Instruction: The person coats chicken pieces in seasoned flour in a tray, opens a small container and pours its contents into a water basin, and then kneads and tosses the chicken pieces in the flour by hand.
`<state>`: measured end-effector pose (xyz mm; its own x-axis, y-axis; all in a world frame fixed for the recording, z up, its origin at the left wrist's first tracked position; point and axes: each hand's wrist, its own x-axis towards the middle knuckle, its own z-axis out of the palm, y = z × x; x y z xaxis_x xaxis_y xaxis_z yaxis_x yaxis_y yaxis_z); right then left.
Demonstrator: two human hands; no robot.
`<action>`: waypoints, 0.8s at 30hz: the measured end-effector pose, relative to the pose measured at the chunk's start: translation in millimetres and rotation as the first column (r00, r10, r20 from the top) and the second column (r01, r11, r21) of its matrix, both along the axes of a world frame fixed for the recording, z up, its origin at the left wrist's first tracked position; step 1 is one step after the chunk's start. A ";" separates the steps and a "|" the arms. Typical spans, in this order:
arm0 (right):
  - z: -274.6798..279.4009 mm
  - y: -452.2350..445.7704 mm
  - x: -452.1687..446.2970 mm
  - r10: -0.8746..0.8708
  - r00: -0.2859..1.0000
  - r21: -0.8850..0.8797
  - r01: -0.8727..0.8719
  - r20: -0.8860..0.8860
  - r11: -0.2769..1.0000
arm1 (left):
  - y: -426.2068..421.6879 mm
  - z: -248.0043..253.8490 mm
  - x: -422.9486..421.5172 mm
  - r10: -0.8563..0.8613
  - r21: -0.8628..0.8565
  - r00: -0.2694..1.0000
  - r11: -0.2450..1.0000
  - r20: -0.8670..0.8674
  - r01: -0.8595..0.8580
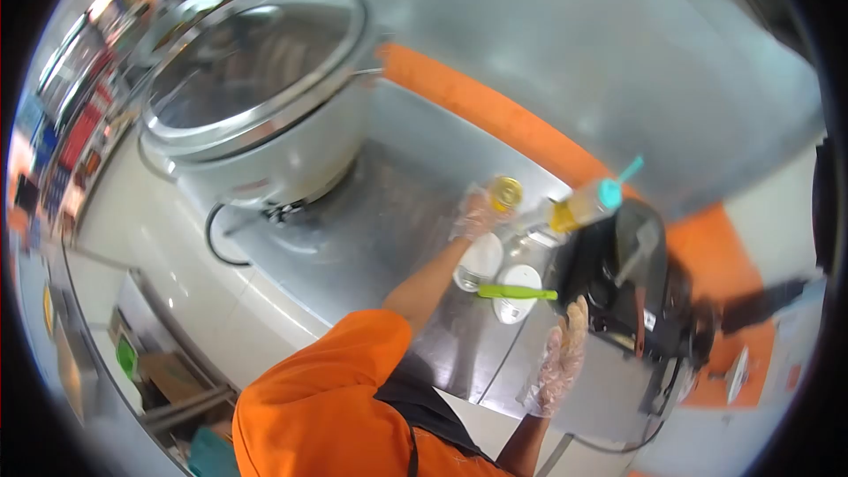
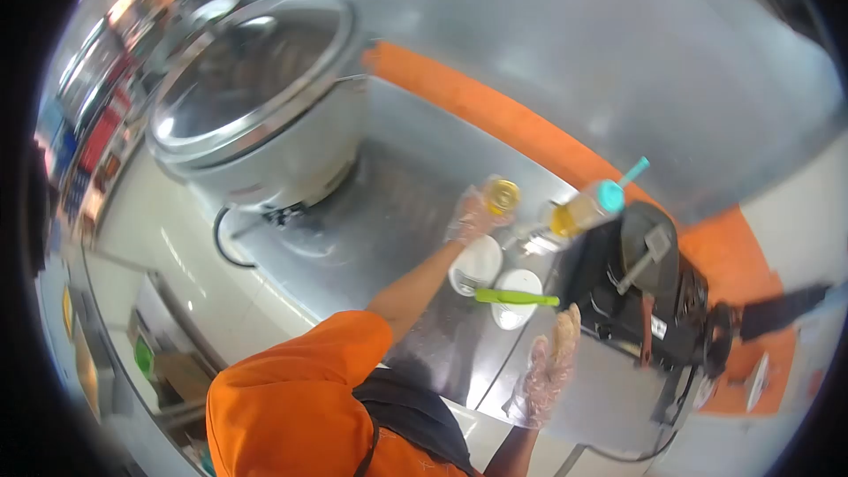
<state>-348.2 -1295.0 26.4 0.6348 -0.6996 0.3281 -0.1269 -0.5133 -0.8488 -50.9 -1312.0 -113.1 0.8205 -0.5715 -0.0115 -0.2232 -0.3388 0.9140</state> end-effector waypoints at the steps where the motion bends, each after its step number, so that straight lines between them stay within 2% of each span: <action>1: 3.0 14.9 7.2 -0.018 0.999 0.036 0.017 0.044 0.999 | -8.4 -28.8 3.3 -0.056 -0.121 0.996 0.991 0.063 0.063; 2: 3.5 28.0 11.7 0.086 0.995 0.029 -0.088 0.046 0.996 | 0.7 -36.7 3.3 -0.015 -0.133 0.994 0.991 0.108 0.030; 4: -0.2 51.9 12.4 0.380 0.916 -0.172 -0.357 0.126 0.918 | 20.0 -47.7 -1.0 0.070 -0.157 0.978 0.987 0.195 -0.040; 5: -5.0 60.4 19.5 0.535 0.829 -0.261 -0.486 0.166 0.834 | 33.1 -61.6 -3.5 0.104 -0.340 0.993 0.937 0.058 -0.078; 6: -11.3 72.4 32.7 0.672 0.712 -0.341 -0.591 0.205 0.731 | 93.0 -14.6 -19.7 0.093 -0.138 0.994 0.987 0.055 -0.085; 7: -11.8 98.7 56.5 0.779 0.576 -0.417 -0.663 0.246 0.622 | 147.1 -3.6 -34.0 0.102 -0.174 0.991 0.981 0.090 -0.085; 8: -16.2 132.4 77.2 0.848 0.462 -0.404 -0.745 0.261 0.530 | 199.1 4.7 -46.6 0.111 -0.209 0.986 0.974 0.125 -0.083; 9: -16.8 174.4 87.8 0.784 0.604 -0.320 -0.721 0.143 0.614 | 241.8 -10.3 -51.9 0.133 -0.290 0.984 0.953 0.121 -0.093; 10: -17.8 216.2 91.0 0.676 0.737 -0.264 -0.651 0.003 0.712 | 322.3 27.2 -74.8 0.156 -0.205 0.988 0.967 0.023 -0.148; 11: -19.9 253.9 97.6 0.528 0.836 -0.236 -0.549 -0.150 0.802 | 389.3 26.4 -85.4 0.223 -0.194 0.974 0.958 0.033 -0.212; 12: -24.7 294.5 111.7 0.577 0.803 -0.226 -0.595 -0.149 0.771 | 446.0 23.8 -101.1 0.324 -0.210 0.946 0.925 0.007 -0.316; 14: -36.6 387.9 148.4 0.771 0.626 -0.071 -0.769 0.114 0.635 | 540.5 15.2 -129.5 0.493 -0.275 0.866 0.824 -0.082 -0.495; 15: -28.5 436.0 162.5 0.811 0.566 -0.083 -0.810 0.151 0.580 | 584.7 12.1 -135.5 0.570 -0.323 0.811 0.749 -0.130 -0.578; 16: -20.4 484.2 176.8 0.846 0.500 -0.094 -0.848 0.185 0.521 | 628.5 21.8 -141.1 0.626 -0.369 0.768 0.688 -0.133 -0.625; 17: -10.4 542.2 182.4 0.864 0.489 -0.174 -0.847 0.118 0.503 | 679.3 29.5 -151.3 0.673 -0.414 0.727 0.629 -0.132 -0.658; 18: -7.5 587.6 192.9 0.872 0.472 -0.134 -0.863 0.126 0.487 | 717.5 46.4 -161.1 0.687 -0.406 0.715 0.622 -0.128 -0.670; 20: -2.8 676.4 215.6 0.892 0.422 -0.080 -0.895 0.164 0.439 | 778.3 85.3 -172.2 0.760 -0.382 0.602 0.495 -0.246 -0.780; 21: -2.3 718.0 222.6 0.908 0.366 -0.075 -0.919 0.206 0.388 | 808.1 99.3 -173.7 0.767 -0.382 0.595 0.489 -0.239 -0.784; 23: -1.5 797.7 235.6 0.929 0.257 -0.068 -0.956 0.268 0.284 | 863.9 120.0 -171.5 0.843 -0.078 0.528 0.523 -0.097 -0.849; 24: -3.7 834.1 240.7 0.934 0.212 -0.067 -0.969 0.287 0.240 | 886.5 123.8 -169.0 0.850 -0.078 0.519 0.513 -0.096 -0.855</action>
